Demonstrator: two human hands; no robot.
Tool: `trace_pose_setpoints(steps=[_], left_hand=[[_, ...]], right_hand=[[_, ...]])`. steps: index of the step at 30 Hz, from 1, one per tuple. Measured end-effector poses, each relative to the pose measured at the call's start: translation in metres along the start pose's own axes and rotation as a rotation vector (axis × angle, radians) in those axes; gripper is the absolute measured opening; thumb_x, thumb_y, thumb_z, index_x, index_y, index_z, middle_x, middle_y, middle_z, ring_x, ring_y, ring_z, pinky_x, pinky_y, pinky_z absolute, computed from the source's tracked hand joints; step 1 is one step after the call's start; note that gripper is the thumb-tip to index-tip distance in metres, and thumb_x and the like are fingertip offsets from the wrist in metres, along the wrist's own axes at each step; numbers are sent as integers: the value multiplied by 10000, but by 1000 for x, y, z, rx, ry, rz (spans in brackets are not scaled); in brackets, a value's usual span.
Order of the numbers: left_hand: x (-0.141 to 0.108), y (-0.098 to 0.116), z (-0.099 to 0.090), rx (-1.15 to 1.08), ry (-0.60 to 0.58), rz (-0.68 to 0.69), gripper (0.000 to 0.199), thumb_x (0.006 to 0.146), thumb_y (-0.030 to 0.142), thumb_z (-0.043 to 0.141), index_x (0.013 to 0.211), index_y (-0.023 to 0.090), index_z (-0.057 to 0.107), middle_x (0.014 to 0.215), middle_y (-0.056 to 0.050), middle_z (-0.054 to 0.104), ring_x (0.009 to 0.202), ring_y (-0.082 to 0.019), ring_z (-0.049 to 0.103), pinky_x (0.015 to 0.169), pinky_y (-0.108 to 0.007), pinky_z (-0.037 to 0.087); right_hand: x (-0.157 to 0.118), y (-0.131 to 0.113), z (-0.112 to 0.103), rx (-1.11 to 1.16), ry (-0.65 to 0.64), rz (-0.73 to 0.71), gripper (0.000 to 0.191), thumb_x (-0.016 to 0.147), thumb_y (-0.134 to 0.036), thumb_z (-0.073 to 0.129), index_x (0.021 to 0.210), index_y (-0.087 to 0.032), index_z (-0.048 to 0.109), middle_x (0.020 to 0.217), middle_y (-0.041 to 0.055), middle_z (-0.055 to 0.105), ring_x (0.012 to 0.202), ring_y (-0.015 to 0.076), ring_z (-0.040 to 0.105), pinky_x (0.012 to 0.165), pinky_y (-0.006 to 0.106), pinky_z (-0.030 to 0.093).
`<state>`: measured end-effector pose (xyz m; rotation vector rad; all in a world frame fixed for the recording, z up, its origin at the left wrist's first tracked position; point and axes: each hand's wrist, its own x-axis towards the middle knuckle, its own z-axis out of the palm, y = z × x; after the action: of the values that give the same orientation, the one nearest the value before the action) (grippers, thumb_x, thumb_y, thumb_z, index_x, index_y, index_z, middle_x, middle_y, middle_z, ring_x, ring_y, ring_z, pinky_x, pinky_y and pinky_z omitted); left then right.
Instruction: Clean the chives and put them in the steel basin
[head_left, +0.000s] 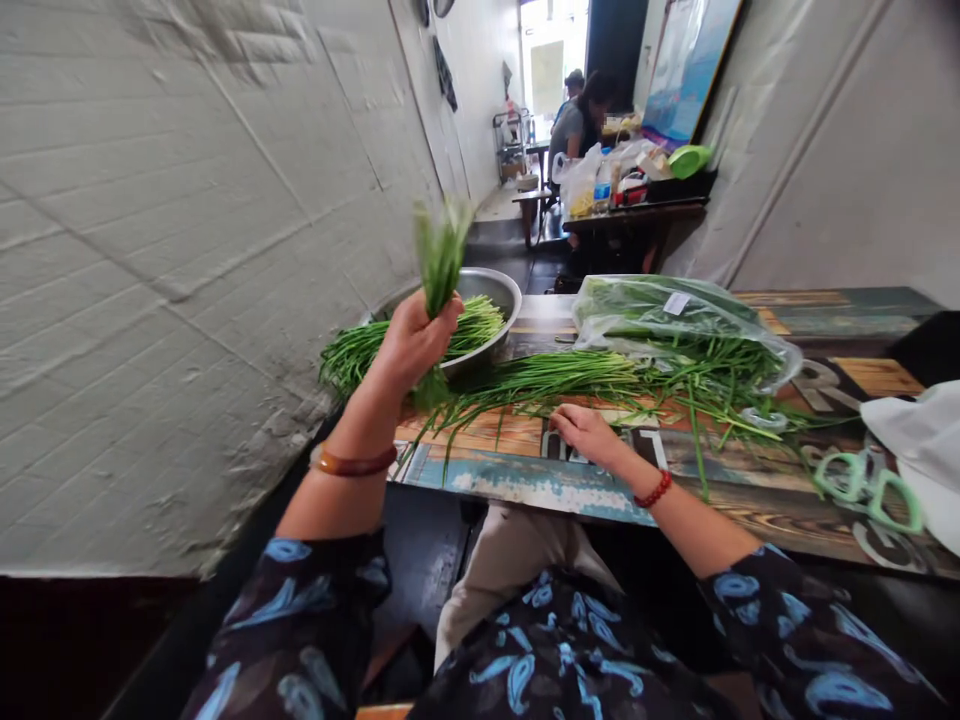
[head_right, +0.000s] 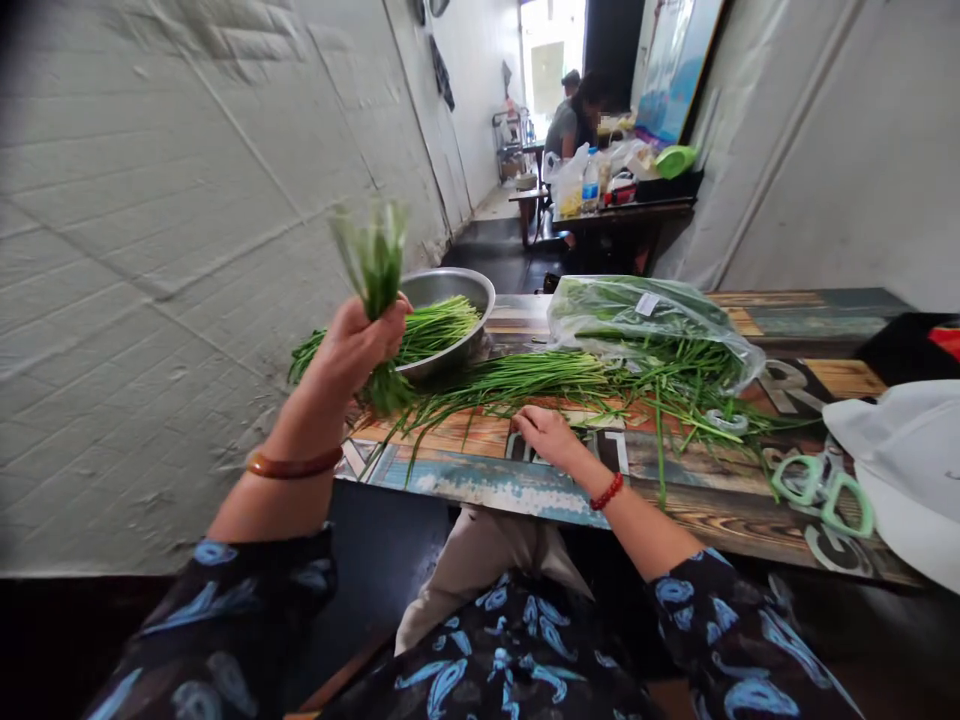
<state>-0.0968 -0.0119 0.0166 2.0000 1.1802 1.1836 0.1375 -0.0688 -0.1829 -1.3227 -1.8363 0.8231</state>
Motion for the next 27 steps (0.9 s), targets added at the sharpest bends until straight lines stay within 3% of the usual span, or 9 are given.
trace_pose_setpoints(steps=[2,4,7,12,15,18,23,25,27], left_hand=[[24,-3,-8,571,-32,78,104,903,273,550,860,185,583,706,-30,585,671,-163,579,640,-260,451],[48,-9,-10,980,-108,48,163,919,238,493,1009,167,609,930,-122,692,900,-262,662,780,-338,491],[80,-30,-11,1246,-204,-58,297,948,225,414,1173,137,587,1108,-201,698,1033,-344,673,839,-409,504],[107,-84,-4,1316,-269,-140,477,947,404,489,1292,77,527,1225,-255,643,1143,-385,622,921,-441,487],[105,-117,7,1331,-314,-166,580,927,494,517,1309,58,519,1316,-285,567,1208,-404,557,966,-475,453],[97,-137,15,1337,-342,-171,540,935,450,511,1301,54,529,1352,-286,539,1257,-411,492,983,-496,422],[98,-131,15,1293,-340,-141,544,895,390,582,1322,57,538,1354,-295,537,1247,-431,495,980,-538,422],[99,-117,19,1200,-253,-49,552,884,381,591,1351,92,538,1365,-270,541,1252,-423,499,996,-555,420],[94,-102,31,988,-162,56,514,898,365,562,1355,130,556,1318,-210,590,1210,-340,548,1034,-496,427]], right_hand=[[-1,5,3,-37,1,-43,245,933,-279,475,772,-197,641,691,6,631,672,144,565,650,256,388],[-3,7,7,-53,7,-89,237,933,-281,487,790,-193,654,744,20,663,707,150,589,677,262,399],[-4,8,11,-28,11,-123,254,952,-288,472,814,-190,662,769,28,674,718,151,598,692,266,408],[-4,8,10,-1,-10,-119,264,967,-321,478,803,-198,645,752,24,660,710,154,595,679,273,401],[-4,6,9,17,-34,-110,275,974,-352,483,790,-208,627,729,20,649,680,158,582,657,279,395],[-4,5,8,19,-50,-108,267,975,-358,494,802,-212,636,739,23,659,687,164,585,657,281,393],[-5,1,6,-2,-39,-94,231,970,-330,523,854,-199,674,764,28,670,723,158,593,678,270,386],[-4,0,5,2,-44,-104,221,966,-323,539,863,-191,684,760,23,668,706,145,578,679,264,376],[-2,0,3,1,-48,-101,206,957,-318,563,863,-185,689,749,16,663,684,132,556,665,257,360]])
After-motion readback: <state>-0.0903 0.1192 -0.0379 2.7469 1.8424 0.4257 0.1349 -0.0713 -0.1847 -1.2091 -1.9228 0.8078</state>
